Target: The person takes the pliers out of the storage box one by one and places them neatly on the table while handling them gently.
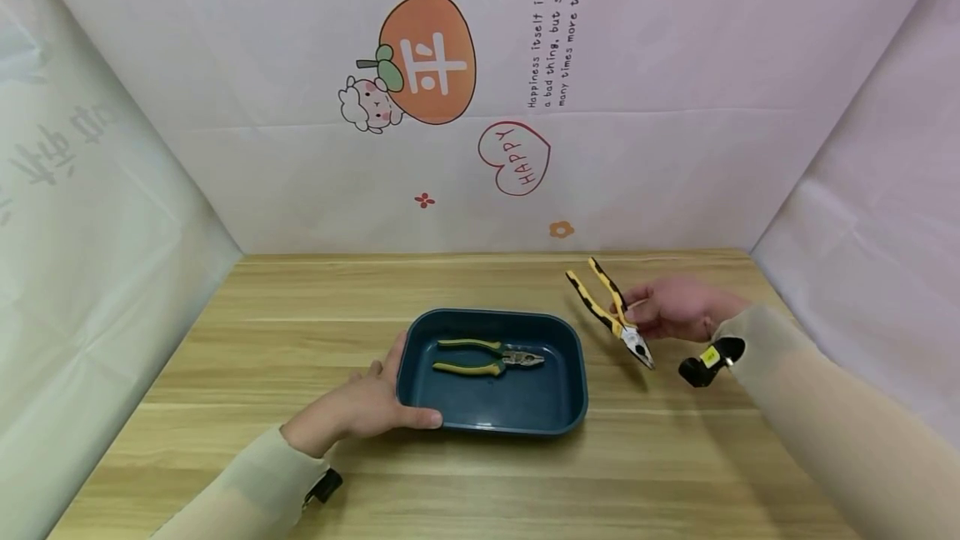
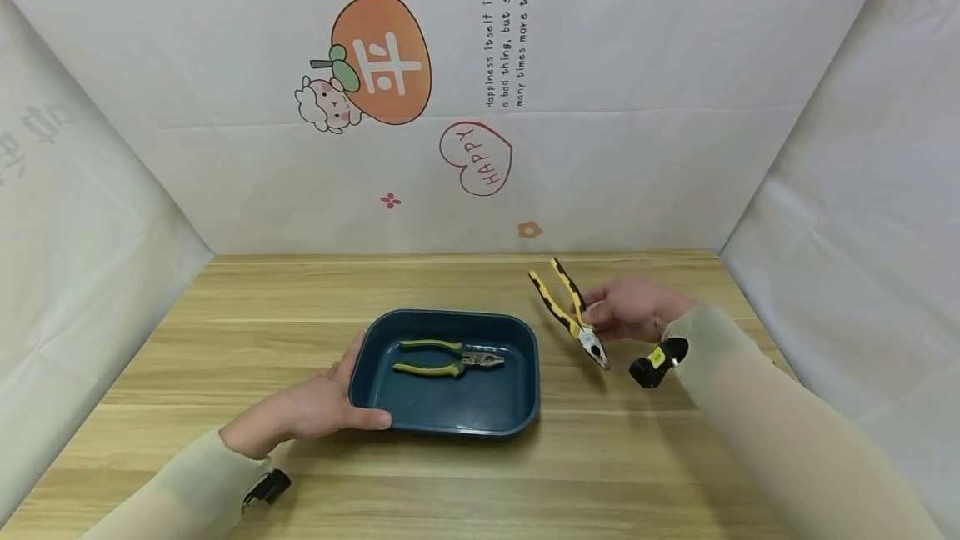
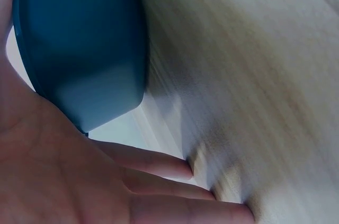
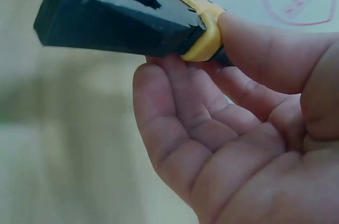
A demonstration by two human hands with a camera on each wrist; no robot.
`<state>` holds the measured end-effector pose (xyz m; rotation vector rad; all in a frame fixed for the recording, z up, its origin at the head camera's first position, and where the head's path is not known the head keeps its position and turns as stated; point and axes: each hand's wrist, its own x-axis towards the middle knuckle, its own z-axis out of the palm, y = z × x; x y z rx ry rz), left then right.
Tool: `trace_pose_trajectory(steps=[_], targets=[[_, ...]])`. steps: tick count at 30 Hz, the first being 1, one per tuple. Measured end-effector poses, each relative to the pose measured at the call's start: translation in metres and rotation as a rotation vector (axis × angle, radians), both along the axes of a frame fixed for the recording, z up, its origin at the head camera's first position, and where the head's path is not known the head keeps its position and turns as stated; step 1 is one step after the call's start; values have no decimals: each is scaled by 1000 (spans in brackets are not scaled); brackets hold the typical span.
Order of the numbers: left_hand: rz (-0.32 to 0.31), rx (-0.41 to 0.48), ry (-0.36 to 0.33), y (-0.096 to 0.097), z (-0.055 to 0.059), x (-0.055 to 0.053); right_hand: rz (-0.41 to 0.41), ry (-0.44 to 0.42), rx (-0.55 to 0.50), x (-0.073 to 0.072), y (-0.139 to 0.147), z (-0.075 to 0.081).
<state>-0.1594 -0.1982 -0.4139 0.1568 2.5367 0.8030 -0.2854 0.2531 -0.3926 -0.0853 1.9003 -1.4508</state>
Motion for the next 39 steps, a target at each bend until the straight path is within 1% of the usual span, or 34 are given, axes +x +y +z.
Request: trace_pose_trajectory(steps=[3,6,10,12,16,22,24,27,31,35,39], targets=[[-2,1,4,0,0,0,-9,-16,54,6,4,-16],[0,0,4,1,-1,0,-3,-24,91,10,5,-28],[2,-6,3,1,-1,1,-14,-32,119,13,4,-36],[1,-10,2,1,-1,1,-18,-14,137,16,3,-36],[-2,-6,2,0,-1,1,-13,62,200,22,-4,-33],[-1,-8,7,0,-1,1,27,203,351,28,-16,-26],[-1,-10,8,0,0,0,61,263,418,30,-20,-24],[-1,-13,8,0,0,0,137,366,557,31,-26,-20],[-2,-19,7,0,0,0,220,481,681,31,-28,-18],[3,-20,6,0,-1,0,252,535,726,29,-28,-19],[4,-20,3,0,-1,1,232,528,765,27,-35,-17]])
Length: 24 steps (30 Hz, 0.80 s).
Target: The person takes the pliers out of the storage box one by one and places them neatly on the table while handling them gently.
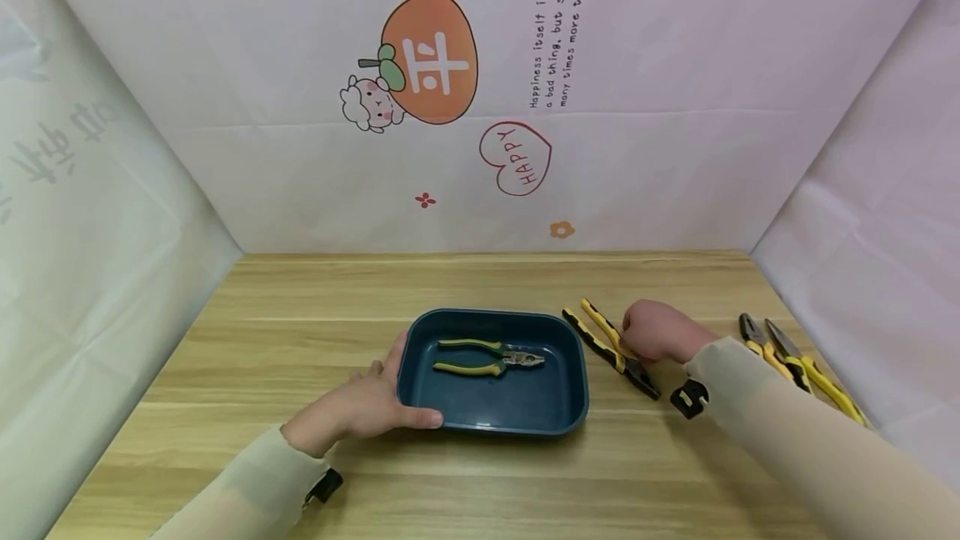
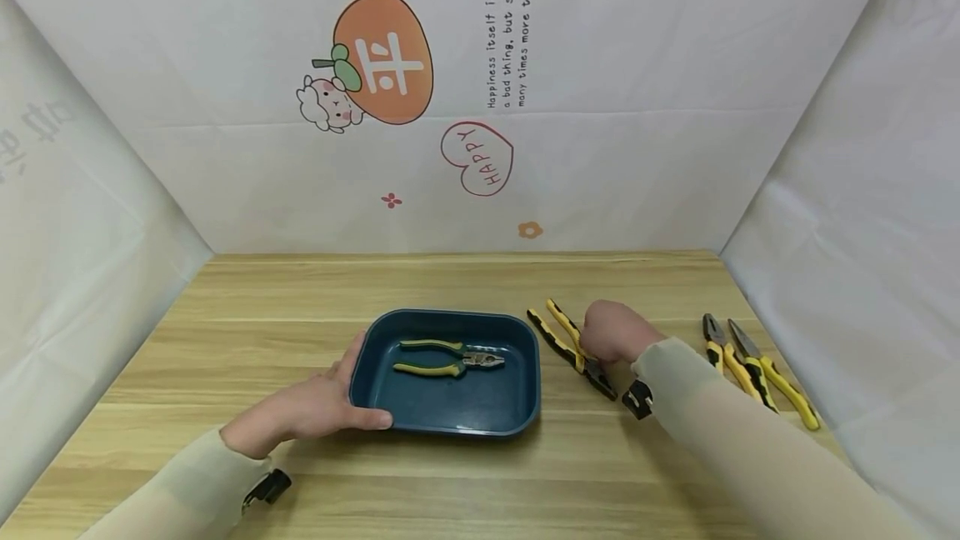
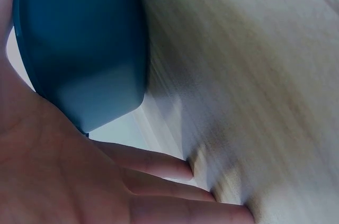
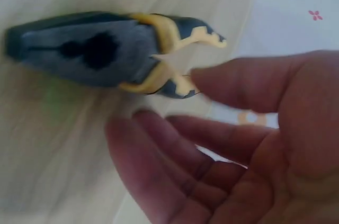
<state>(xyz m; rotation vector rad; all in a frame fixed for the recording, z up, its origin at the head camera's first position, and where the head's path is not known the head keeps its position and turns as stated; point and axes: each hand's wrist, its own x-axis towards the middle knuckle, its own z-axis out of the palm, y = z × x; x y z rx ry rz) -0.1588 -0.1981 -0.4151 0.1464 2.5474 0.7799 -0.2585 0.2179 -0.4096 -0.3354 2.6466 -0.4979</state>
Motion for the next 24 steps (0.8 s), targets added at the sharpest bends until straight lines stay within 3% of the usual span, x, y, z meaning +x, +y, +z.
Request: trace_pose_trajectory(steps=[4,10,19,24], targets=[[3,2,-4,0,0,0,-18,26,24,0,-13,-1],[4,13,-3,1,-1,-1,24,64,103,3,-25,-6],[12,1,-3,1,-2,-1,64,73,176,7,-20,1],[11,-1,-5,1,-1,0,100,129,216,13,-12,3]])
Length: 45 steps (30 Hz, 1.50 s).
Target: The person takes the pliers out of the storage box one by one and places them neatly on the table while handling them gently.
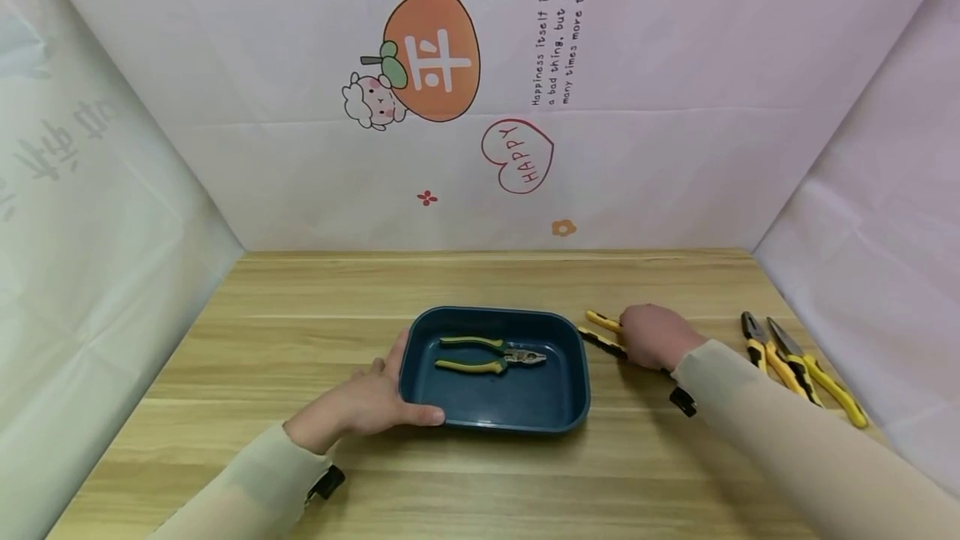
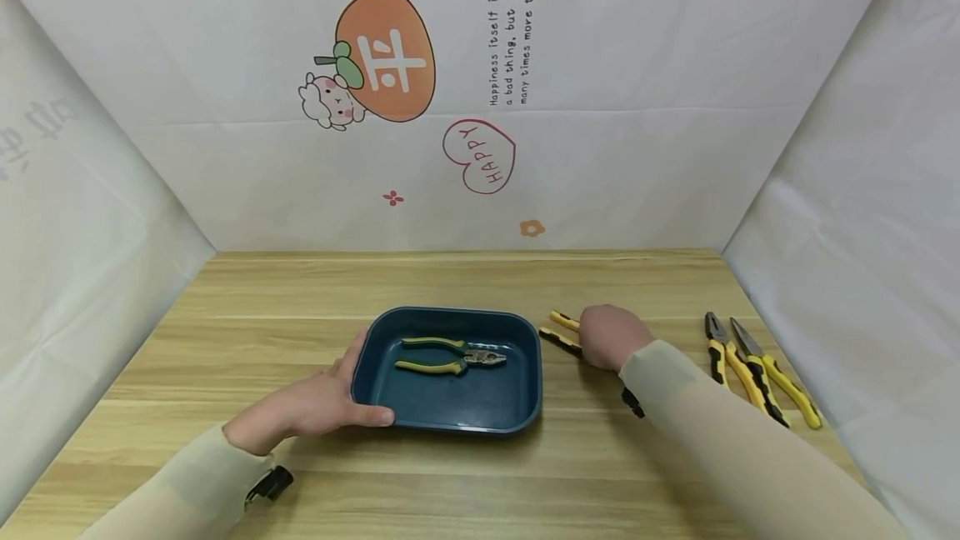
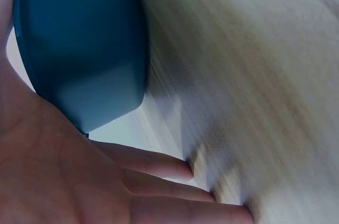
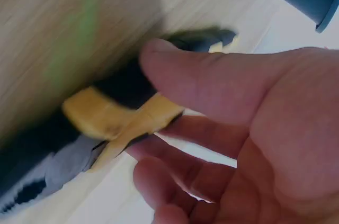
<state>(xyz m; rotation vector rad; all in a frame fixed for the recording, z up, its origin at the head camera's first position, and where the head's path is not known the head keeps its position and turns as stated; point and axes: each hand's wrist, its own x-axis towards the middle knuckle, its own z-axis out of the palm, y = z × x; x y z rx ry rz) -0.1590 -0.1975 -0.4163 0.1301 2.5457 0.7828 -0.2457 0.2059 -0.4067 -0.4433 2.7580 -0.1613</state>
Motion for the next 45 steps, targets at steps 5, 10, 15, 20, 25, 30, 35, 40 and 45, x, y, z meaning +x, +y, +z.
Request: trace_pose_trajectory(steps=[5,10,15,20,25,30,35,40,45], targets=[[1,-12,1,1,1,0,62,54,-15,12,4,-5],[-2,-16,-1,1,2,0,137,69,-24,31,2,-6],[-3,-9,-4,1,2,0,80,9,-17,51,-1,-1],[-2,-11,-10,0,2,0,39,46,36,63,-4,-3],[-1,-7,-11,0,1,0,73,109,51,71,1,-7],[-3,-7,-15,0,1,0,154,179,51,72,16,-14],[-3,-5,-10,0,1,-1,220,280,88,70,38,-21],[-4,1,-10,0,1,-1,266,363,165,69,65,-25],[-4,3,-12,0,1,-1,244,377,125,65,85,-25]])
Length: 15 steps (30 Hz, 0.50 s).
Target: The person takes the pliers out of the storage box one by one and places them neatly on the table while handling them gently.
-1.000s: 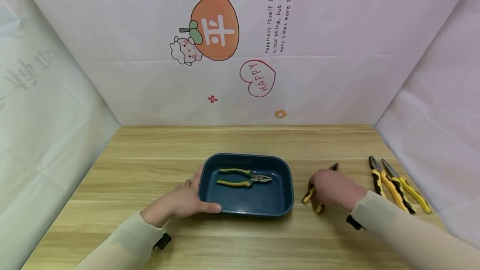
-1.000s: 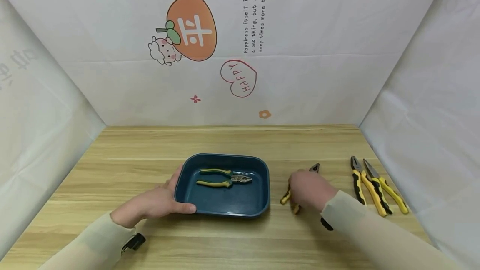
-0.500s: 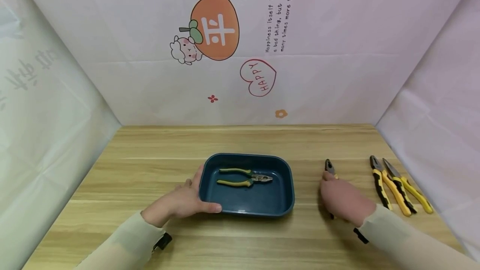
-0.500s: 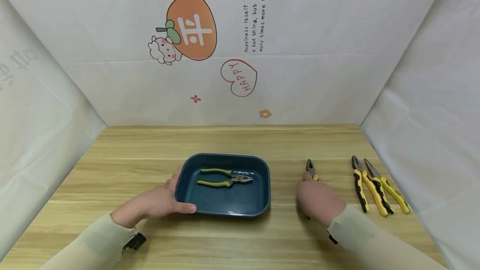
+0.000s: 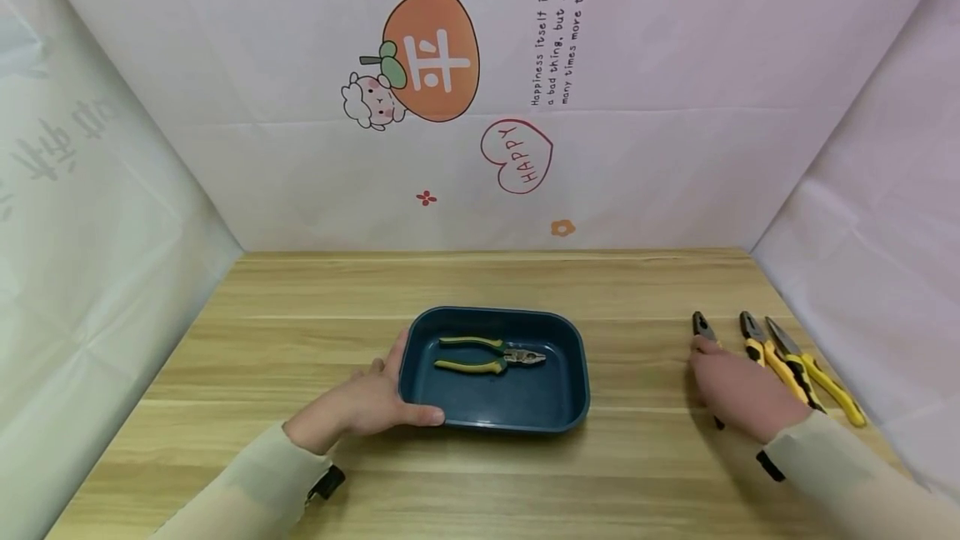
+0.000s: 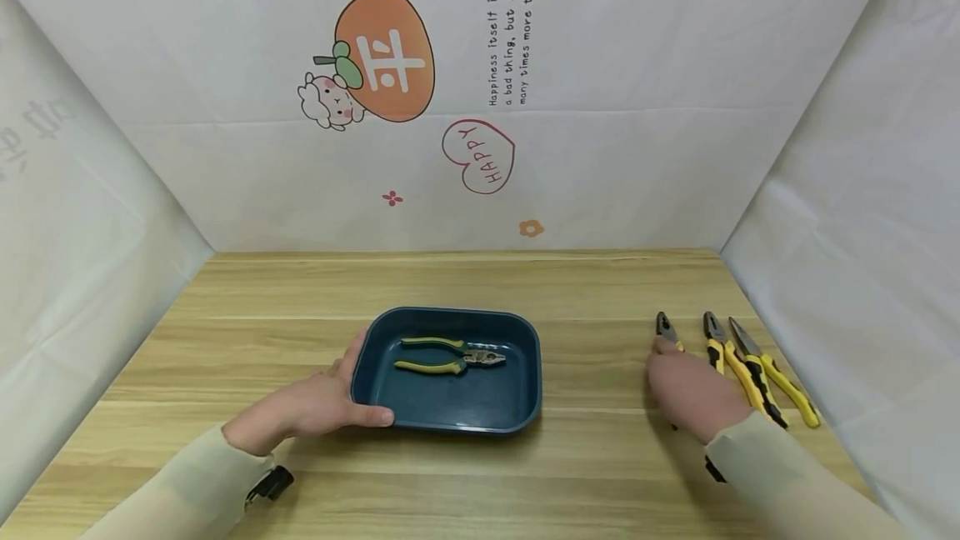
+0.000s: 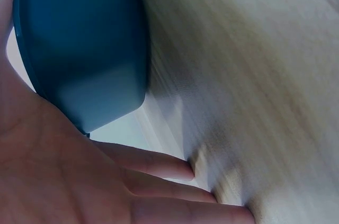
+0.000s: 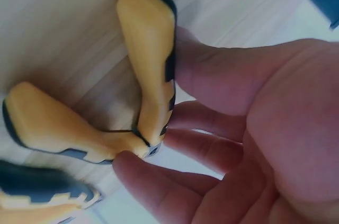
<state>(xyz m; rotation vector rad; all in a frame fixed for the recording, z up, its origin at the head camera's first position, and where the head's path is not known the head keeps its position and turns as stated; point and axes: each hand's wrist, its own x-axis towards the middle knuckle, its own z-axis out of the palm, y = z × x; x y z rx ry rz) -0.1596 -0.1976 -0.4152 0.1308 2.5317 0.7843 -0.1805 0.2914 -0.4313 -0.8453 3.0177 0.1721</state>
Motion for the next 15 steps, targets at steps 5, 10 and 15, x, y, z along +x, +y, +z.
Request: trace_pose_trajectory(steps=[5,10,15], targets=[[-3,-4,4,0,0,0,-70,-85,-63,-5,15,2],[-7,-6,7,1,0,0,-81,-96,-75,-8,23,-2],[-7,-8,6,1,0,0,2,-12,-18,-9,27,-7]])
